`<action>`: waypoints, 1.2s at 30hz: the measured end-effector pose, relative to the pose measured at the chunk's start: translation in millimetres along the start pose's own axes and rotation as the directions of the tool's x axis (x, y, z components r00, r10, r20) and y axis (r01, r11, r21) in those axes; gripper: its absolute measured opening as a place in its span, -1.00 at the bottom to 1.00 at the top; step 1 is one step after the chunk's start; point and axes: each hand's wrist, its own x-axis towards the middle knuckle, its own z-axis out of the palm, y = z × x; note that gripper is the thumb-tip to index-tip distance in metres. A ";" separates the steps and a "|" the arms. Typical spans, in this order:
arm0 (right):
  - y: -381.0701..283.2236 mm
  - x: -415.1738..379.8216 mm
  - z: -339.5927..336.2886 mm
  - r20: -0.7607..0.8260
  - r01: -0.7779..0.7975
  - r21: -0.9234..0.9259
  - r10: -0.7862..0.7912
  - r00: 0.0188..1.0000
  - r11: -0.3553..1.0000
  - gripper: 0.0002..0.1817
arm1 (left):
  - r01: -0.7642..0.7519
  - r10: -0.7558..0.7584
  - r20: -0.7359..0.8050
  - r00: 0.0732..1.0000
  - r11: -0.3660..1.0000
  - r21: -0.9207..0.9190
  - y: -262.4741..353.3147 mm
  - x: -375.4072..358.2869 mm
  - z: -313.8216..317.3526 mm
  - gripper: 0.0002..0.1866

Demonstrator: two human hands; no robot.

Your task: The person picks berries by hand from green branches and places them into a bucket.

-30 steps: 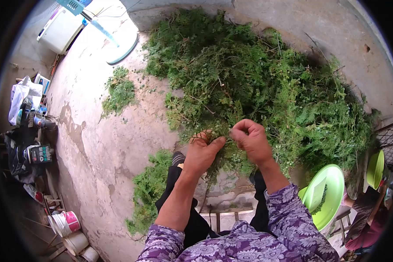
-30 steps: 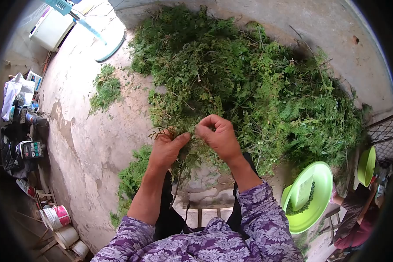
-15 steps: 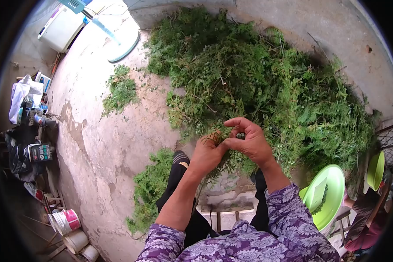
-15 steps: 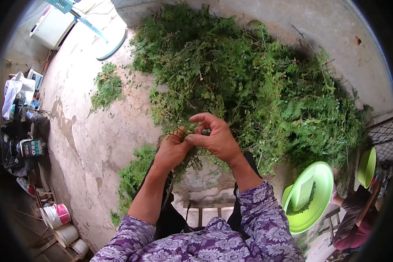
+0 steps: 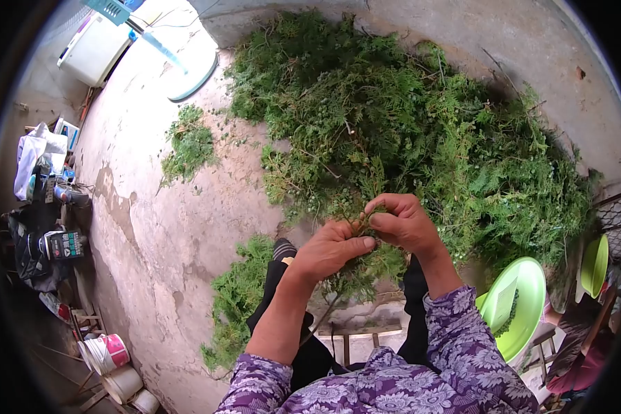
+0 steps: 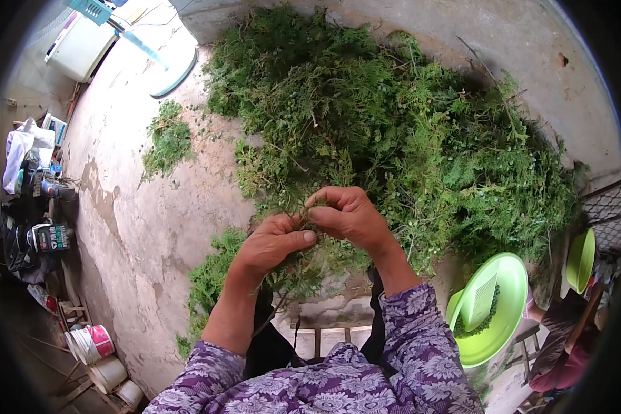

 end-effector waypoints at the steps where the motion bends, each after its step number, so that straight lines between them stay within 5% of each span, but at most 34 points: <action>1: -1.0 0.3 0.4 0.001 -0.001 0.000 0.001 1.000 1.000 -0.87 | 0.030 -0.028 0.022 0.999 0.995 -0.093 3.0 -1.6 0.9 -0.82; 4: -2.6 1.8 0.5 -0.063 -0.016 -0.119 0.008 0.998 0.993 -0.87 | 0.053 -0.049 0.023 0.999 0.974 -0.218 15.1 -7.1 3.3 -0.79; 6: -3.3 2.1 -1.6 -0.024 -0.036 0.071 0.037 0.999 0.997 -0.86 | 0.042 -0.044 -0.003 0.999 0.968 -0.248 19.1 -8.0 1.3 -0.79; 10: 11.7 9.1 -4.5 -0.084 -0.063 0.001 0.062 0.995 0.998 -0.85 | 0.011 -0.022 -0.036 0.999 0.961 -0.276 20.4 -9.0 0.9 -0.83; 11: 23.3 15.0 -7.4 -0.137 0.085 -0.416 -0.155 0.978 0.906 -0.86 | -0.020 0.000 -0.079 0.997 0.968 -0.248 21.0 -9.3 1.8 -0.84; 12: 24.8 18.9 -4.5 -0.094 0.175 -0.759 -0.371 0.924 0.627 -0.85 | -0.019 -0.001 -0.079 0.997 0.969 -0.248 22.2 -11.2 -0.3 -0.84; 13: 20.6 17.1 -4.0 -0.096 0.175 -0.758 -0.373 0.923 0.628 -0.85 | -0.020 -0.025 -0.138 0.990 0.949 -0.315 23.6 -14.7 -5.6 -0.84; 15: 5.8 11.5 -3.6 -0.141 -0.059 -0.212 0.029 0.990 0.975 -0.87 | -0.096 -0.015 -0.248 0.969 0.897 -0.432 18.0 -16.7 -17.8 -0.84; 16: 6.1 12.7 -6.5 -0.134 -0.067 -0.213 0.039 0.990 0.975 -0.87 | -0.097 -0.021 -0.257 0.966 0.894 -0.438 13.1 -15.1 -25.6 -0.84; 18: 7.4 14.2 -13.5 -0.103 0.053 0.262 -0.027 0.994 0.964 -0.89 | -0.241 -0.060 -0.470 0.881 0.797 -0.553 8.6 -13.0 -39.2 -0.84; 19: 7.6 14.3 -15.6 -0.077 0.059 0.273 -0.039 0.996 0.960 -0.88 | -0.243 -0.061 -0.474 0.878 0.797 -0.553 10.0 -14.1 -42.6 -0.84; 21: 13.0 18.1 -17.6 -0.057 0.064 0.269 -0.050 0.997 0.961 -0.88 | -0.402 -0.105 -0.705 0.701 0.758 -0.513 14.6 -17.0 -47.2 -0.82; 24: 13.8 20.4 -11.6 -0.066 0.061 0.266 -0.045 0.997 0.962 -0.87 | -0.477 -0.141 -0.778 0.613 0.718 -0.506 15.6 -20.4 -53.1 -0.82; 26: 15.8 22.0 -6.2 -0.091 0.048 0.264 -0.025 0.996 0.963 -0.86 | -0.490 -0.159 -0.783 0.602 0.700 -0.519 18.8 -23.0 -51.4 -0.81; 29: 25.5 26.0 10.6 -0.073 -0.074 0.008 0.075 0.995 0.997 -0.81 | -0.417 -0.186 -0.788 0.587 0.764 -0.492 23.5 -23.9 -44.5 -0.82; 31: 33.7 27.7 39.7 -0.023 -0.115 -0.386 0.115 0.993 0.915 -0.80 | -0.415 -0.140 -0.733 0.665 0.747 -0.519 22.4 -22.4 -38.9 -0.83; 36: 59.5 33.9 55.1 0.080 -0.048 -0.362 0.082 0.993 0.931 -0.80 | -0.401 -0.098 -0.684 0.723 0.747 -0.531 12.7 -22.3 -39.2 -0.86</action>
